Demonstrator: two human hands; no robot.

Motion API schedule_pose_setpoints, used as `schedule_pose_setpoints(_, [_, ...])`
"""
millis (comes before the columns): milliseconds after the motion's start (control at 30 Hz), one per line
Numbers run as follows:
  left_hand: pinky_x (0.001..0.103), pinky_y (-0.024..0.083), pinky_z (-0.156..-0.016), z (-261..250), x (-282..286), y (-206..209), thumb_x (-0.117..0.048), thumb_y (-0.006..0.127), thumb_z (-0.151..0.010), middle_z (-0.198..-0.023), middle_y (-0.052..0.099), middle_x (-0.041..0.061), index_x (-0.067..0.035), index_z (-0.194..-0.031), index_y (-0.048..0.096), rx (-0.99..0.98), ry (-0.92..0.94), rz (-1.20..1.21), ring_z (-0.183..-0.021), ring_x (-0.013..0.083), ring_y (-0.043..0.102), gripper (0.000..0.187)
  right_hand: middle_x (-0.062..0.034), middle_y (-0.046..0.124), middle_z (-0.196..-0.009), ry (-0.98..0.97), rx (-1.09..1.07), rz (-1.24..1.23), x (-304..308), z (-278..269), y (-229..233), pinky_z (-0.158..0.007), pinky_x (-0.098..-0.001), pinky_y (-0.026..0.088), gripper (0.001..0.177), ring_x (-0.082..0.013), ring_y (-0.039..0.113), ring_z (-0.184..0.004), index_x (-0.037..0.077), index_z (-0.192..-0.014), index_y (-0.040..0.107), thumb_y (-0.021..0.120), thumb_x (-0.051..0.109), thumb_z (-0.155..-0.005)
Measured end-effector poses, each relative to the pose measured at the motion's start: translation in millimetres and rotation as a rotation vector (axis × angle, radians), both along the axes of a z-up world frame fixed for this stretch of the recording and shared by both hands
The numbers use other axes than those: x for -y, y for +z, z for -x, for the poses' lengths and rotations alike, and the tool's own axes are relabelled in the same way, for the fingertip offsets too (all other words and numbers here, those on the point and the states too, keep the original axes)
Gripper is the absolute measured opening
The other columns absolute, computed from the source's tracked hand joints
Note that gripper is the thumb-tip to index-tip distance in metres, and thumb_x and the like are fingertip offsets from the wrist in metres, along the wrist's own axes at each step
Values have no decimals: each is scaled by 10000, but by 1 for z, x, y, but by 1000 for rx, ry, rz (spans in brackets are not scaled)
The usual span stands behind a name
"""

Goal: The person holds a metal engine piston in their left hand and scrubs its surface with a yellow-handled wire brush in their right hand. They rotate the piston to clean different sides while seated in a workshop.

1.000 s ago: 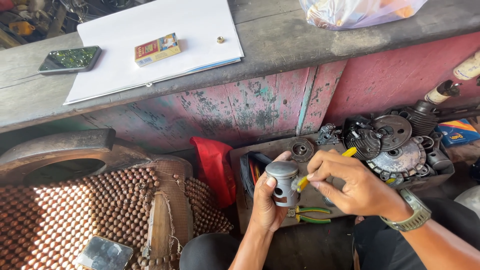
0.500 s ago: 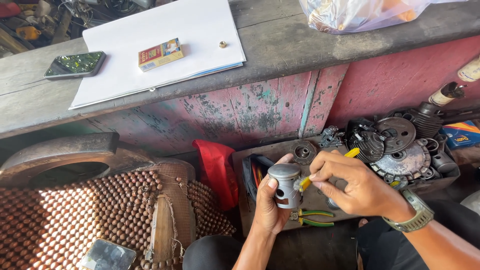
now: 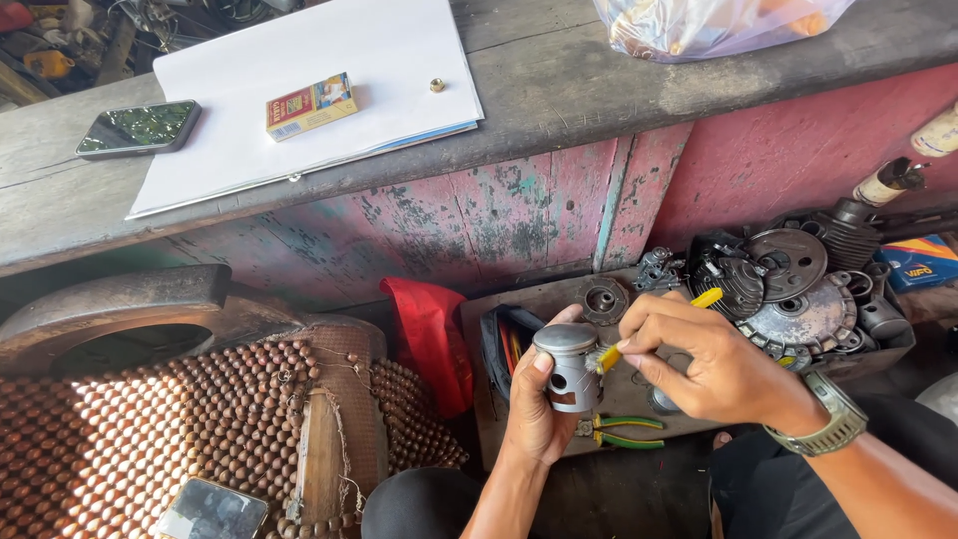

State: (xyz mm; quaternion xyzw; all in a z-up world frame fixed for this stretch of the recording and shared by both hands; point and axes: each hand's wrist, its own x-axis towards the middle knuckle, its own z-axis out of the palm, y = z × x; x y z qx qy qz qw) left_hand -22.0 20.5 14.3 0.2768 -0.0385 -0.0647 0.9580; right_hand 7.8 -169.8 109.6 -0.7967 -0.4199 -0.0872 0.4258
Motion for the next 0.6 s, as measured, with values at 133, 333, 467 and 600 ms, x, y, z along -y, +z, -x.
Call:
schedule_pose_setpoints(133, [275, 510, -821, 1, -1, -2, -386, 776, -811, -1086, 703, 121, 51, -1474, 519, -5, -17, 36, -936, 165, 640, 835, -30, 644, -942, 38, 6, 23, -4, 9, 0, -836, -337, 360, 74, -177, 564, -777, 115, -885, 609, 626, 94, -954])
schedule_pose_setpoints(333, [323, 513, -927, 2, 1, -1, -407, 787, -803, -1134, 716, 158, 66, -1460, 523, 33, 7, 2, -1019, 210, 664, 852, -49, 651, -935, 30, 6, 7, 1, 6, 1, -835, -341, 389, 58, -189, 614, -817, 101, -890, 618, 639, 61, -926])
schedule_pose_setpoints(467, [299, 515, -877, 2, 0, -1, -403, 798, -784, -1154, 707, 150, 56, -1469, 515, 25, 2, 6, -990, 196, 657, 871, -25, 645, -950, 24, 10, 30, 1, 9, 1, -827, -336, 364, 54, -179, 557, -776, 120, -904, 628, 630, 86, -945])
schedule_pose_setpoints(600, [306, 510, -879, 3, 3, 3, -433, 809, -780, -1098, 706, 133, 63, -1461, 516, 39, 1, -19, -969, 190, 644, 893, -37, 642, -919, -7, 24, 8, 3, 11, 6, -843, -330, 387, 63, -179, 603, -811, 106, -892, 621, 633, 62, -936])
